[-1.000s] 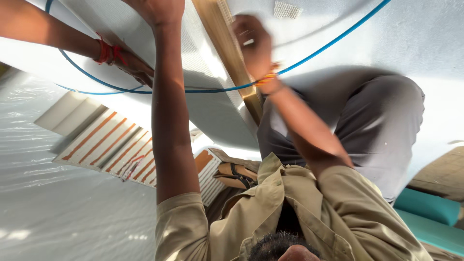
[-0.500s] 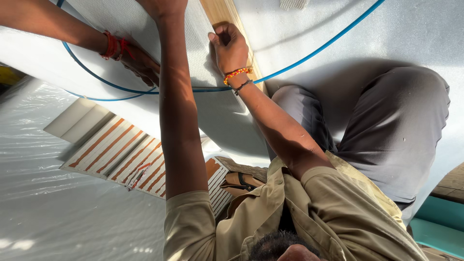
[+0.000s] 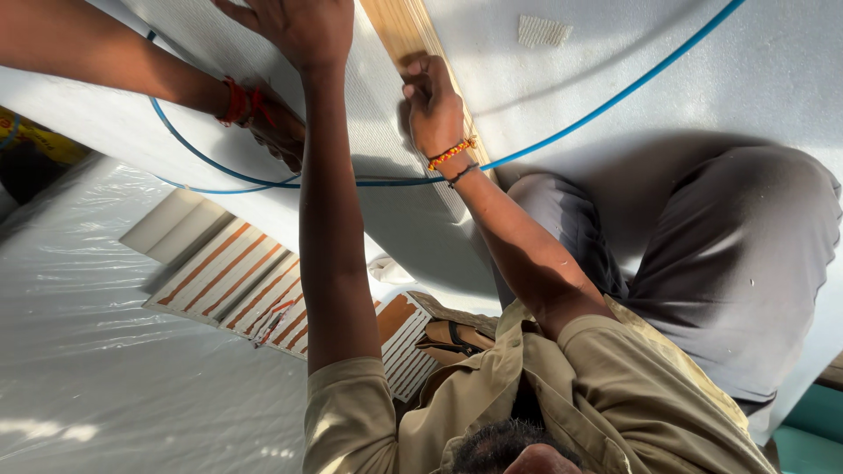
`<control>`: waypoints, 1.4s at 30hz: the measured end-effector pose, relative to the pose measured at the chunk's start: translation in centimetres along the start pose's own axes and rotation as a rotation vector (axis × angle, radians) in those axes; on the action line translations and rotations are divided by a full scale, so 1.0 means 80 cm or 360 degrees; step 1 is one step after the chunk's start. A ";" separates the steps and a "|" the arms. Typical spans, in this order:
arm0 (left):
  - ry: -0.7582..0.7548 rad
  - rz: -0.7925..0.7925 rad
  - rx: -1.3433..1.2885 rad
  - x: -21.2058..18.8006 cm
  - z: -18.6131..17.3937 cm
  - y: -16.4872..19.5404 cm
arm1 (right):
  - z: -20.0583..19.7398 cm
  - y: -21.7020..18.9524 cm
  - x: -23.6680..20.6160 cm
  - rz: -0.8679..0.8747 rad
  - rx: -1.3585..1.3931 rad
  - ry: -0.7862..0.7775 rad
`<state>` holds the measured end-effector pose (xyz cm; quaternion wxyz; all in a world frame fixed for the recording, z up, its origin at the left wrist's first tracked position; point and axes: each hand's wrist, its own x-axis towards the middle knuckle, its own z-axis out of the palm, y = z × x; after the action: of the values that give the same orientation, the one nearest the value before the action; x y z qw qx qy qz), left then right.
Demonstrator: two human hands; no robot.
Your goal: The person lies on their back under a ceiling, holding a white foam panel against a wooden batten while a second person assists. The person uses a pneumatic nail gun to drive nails through the panel edge into the batten, repositioning the panel and repeating nailing along the strip.
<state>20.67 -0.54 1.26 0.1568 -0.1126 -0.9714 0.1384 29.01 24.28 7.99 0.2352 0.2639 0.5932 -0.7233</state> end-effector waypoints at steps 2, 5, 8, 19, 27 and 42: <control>-0.0051 -0.0046 0.0006 0.011 -0.008 0.008 | -0.003 -0.002 0.000 -0.0078 0.0034 -0.0039; -0.0149 -0.0090 0.0101 0.025 -0.018 0.017 | -0.006 -0.013 0.001 -0.0148 0.0065 -0.0069; -0.0347 -0.0183 0.0184 0.031 -0.028 0.020 | -0.008 -0.025 0.002 -0.0049 0.0021 -0.0070; -0.0660 -0.0387 0.0231 0.039 -0.040 0.021 | -0.005 -0.035 0.017 0.0159 0.0105 -0.0023; -0.0526 -0.0392 0.0112 0.035 -0.033 0.023 | -0.004 -0.045 0.007 -0.0449 -0.0128 0.0052; -0.0025 -0.1159 -0.0365 -0.172 -0.302 0.025 | 0.013 -0.037 0.003 -0.0538 -0.0376 -0.0031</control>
<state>41.87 3.41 18.95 0.1746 0.2241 -0.9582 -0.0352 26.79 23.82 10.12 0.1457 0.1243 0.7073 -0.6805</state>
